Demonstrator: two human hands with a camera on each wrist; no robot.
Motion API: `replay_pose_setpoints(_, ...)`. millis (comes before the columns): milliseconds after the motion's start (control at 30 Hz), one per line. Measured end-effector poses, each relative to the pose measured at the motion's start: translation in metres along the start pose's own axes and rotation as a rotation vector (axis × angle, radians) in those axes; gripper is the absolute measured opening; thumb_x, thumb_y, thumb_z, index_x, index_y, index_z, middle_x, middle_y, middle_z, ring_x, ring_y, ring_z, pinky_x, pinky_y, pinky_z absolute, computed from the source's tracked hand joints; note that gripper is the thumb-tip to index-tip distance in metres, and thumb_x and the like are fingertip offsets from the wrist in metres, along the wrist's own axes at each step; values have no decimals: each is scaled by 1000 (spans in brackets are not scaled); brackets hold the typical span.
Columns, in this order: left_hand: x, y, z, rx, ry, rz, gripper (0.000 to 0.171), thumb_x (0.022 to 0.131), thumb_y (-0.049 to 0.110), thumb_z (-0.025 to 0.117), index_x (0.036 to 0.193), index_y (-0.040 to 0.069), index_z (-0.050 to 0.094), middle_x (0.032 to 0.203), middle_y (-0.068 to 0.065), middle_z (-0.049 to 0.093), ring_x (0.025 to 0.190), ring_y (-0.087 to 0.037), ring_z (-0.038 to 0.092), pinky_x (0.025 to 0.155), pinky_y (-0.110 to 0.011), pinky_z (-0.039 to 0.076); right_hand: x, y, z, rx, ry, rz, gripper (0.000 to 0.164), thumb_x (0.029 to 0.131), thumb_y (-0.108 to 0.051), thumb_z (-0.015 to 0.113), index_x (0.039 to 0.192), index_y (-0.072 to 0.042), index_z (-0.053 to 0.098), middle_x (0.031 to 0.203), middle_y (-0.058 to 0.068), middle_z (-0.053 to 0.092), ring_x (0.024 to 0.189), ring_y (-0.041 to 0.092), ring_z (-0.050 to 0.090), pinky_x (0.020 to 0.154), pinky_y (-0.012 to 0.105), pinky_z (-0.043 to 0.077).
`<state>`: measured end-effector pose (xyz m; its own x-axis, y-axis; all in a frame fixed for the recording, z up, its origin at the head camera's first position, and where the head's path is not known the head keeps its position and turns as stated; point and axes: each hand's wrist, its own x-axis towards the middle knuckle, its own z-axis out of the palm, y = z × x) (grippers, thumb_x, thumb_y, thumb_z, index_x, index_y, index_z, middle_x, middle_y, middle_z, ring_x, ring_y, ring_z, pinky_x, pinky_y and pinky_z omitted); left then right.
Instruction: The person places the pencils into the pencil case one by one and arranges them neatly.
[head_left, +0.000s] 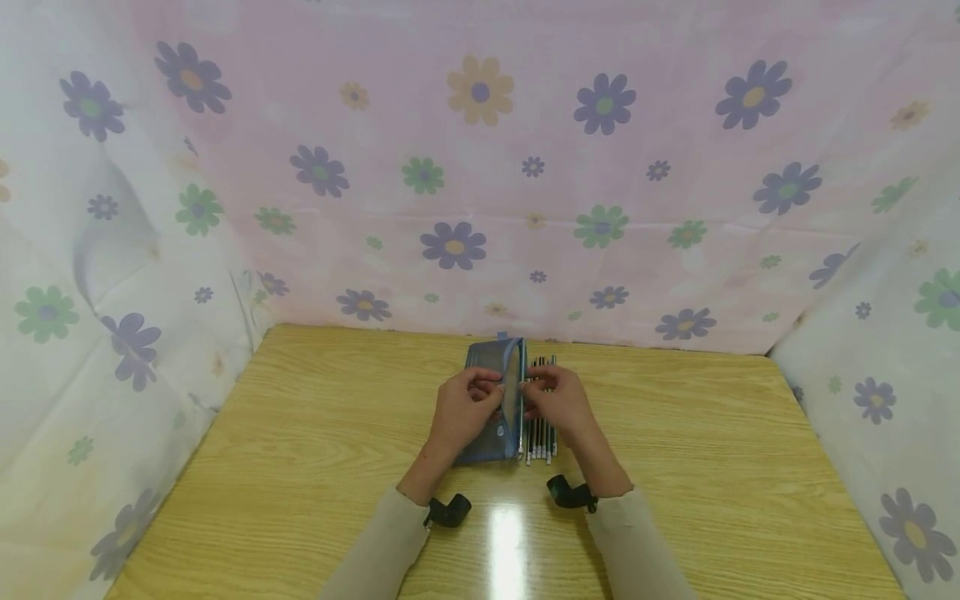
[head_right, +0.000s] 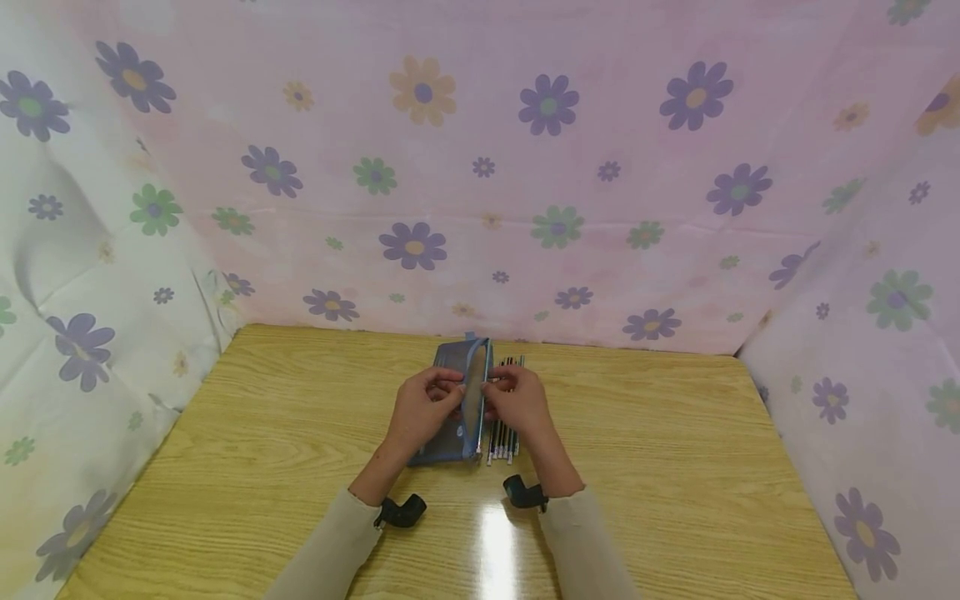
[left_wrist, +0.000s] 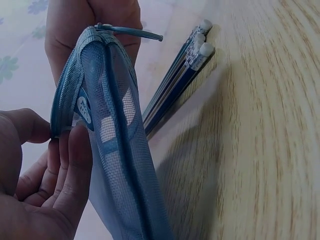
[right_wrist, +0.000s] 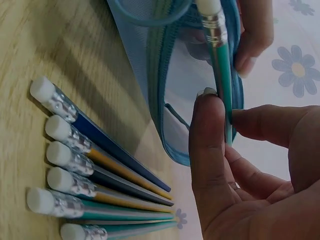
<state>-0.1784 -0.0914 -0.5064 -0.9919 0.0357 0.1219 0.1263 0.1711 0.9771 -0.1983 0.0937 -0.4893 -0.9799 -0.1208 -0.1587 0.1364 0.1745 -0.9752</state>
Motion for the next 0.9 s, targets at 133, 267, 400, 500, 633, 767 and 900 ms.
replay_pose_setpoints(133,-1,-1,0,1,-4,11,16,98,5,73,114,1,74,91,-11,70,71,-22,72,60,-33,67,0,3,4,-14,9,-9,34,101,-2,68,134,6,65,104,22,70,67,18,69,67,41,68)
replay_pose_setpoints(267,-1,-2,0,4,-9,11,16,98,5,73,114,2,75,92,-11,70,71,-22,72,61,-35,67,-1,4,8,-10,25,-23,33,101,-1,68,133,8,65,102,21,69,67,19,70,66,39,68)
replay_pose_setpoints(400,-2,-2,1,9,-13,10,16,98,5,73,114,1,75,92,-11,70,72,-24,72,62,-37,68,-1,5,11,-18,43,-31,33,100,0,69,132,7,65,102,21,70,68,20,71,66,38,68)
replay_pose_setpoints(500,-3,-1,0,15,-12,19,17,98,5,73,114,0,75,91,-11,70,71,-23,72,61,-37,68,-3,5,14,-42,57,-46,33,99,-1,70,131,7,66,101,21,71,68,23,72,65,39,68)
replay_pose_setpoints(633,-4,0,0,20,-13,31,17,98,6,73,114,-1,74,91,-12,71,71,-24,72,60,-37,67,-6,4,16,-70,66,-67,33,99,-2,71,131,6,67,99,20,72,70,28,74,66,42,68)
replay_pose_setpoints(767,-5,-1,-1,25,-15,33,18,99,6,74,115,-1,74,91,-12,71,71,-25,72,60,-37,67,-8,5,18,-70,56,-97,33,100,-1,70,132,8,65,99,23,74,72,30,75,67,43,69)
replay_pose_setpoints(900,-5,-3,-1,17,-16,32,18,99,7,74,115,-1,74,91,-11,70,71,-24,72,60,-38,67,-9,6,18,-68,52,-111,35,100,-2,71,133,8,65,98,23,74,72,32,76,67,43,69)
